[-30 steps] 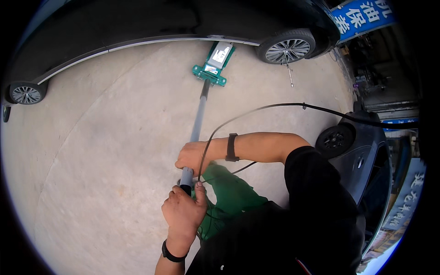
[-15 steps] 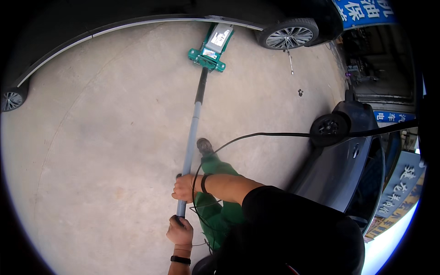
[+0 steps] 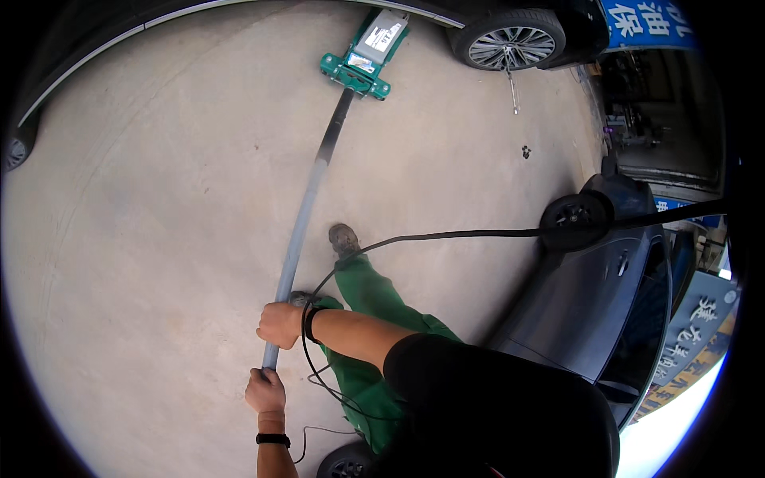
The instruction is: The person uses a floor jack to lift a car, then uses a cross wrench to remove the lug bolts from a wheel by hand and pulls the tire off the hub.
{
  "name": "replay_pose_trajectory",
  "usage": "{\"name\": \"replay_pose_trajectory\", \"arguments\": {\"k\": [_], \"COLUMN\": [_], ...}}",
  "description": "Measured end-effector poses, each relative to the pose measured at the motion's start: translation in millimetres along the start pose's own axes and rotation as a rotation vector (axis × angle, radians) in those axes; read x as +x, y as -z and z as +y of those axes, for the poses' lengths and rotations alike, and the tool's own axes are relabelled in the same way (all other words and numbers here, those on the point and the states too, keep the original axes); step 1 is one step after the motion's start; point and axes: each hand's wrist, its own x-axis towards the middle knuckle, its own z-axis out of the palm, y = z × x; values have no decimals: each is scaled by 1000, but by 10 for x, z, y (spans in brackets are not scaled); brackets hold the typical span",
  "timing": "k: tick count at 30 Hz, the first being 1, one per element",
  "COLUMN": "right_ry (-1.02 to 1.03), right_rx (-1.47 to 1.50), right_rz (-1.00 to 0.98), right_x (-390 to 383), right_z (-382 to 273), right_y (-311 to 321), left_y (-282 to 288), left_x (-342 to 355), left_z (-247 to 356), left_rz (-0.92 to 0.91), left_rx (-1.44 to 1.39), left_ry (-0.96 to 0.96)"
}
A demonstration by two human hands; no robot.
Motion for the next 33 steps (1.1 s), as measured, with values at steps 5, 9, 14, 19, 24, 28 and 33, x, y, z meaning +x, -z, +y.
{"name": "replay_pose_trajectory", "arguments": {"k": [5,9,14,19,24,28,33], "right_ry": [-1,51,-19,56,147,139,133], "right_rx": [27,42,55,-83,17,11,-32], "right_rz": [147,265,284,237,414,392,328], "right_x": [-973,-1822,-2318,-1896,-1770,-1558,-1147], "right_z": [-457,-419,-198,-286,-231,-239,-206], "right_y": [1192,2481,3448,3010,2508,2158,1548], "left_y": [1340,2887,3685,3201,2967,2597,1907], "left_x": [-715,-1184,-1012,-1018,-1057,-969,-760], "left_z": [1129,2458,3330,2638,2448,2045,1399], "left_rz": [73,210,180,232,242,234,208], "left_rx": [-35,-33,68,-65,-152,-221,-276], "left_ry": [-47,-275,-438,-380,-399,-412,-386]}}
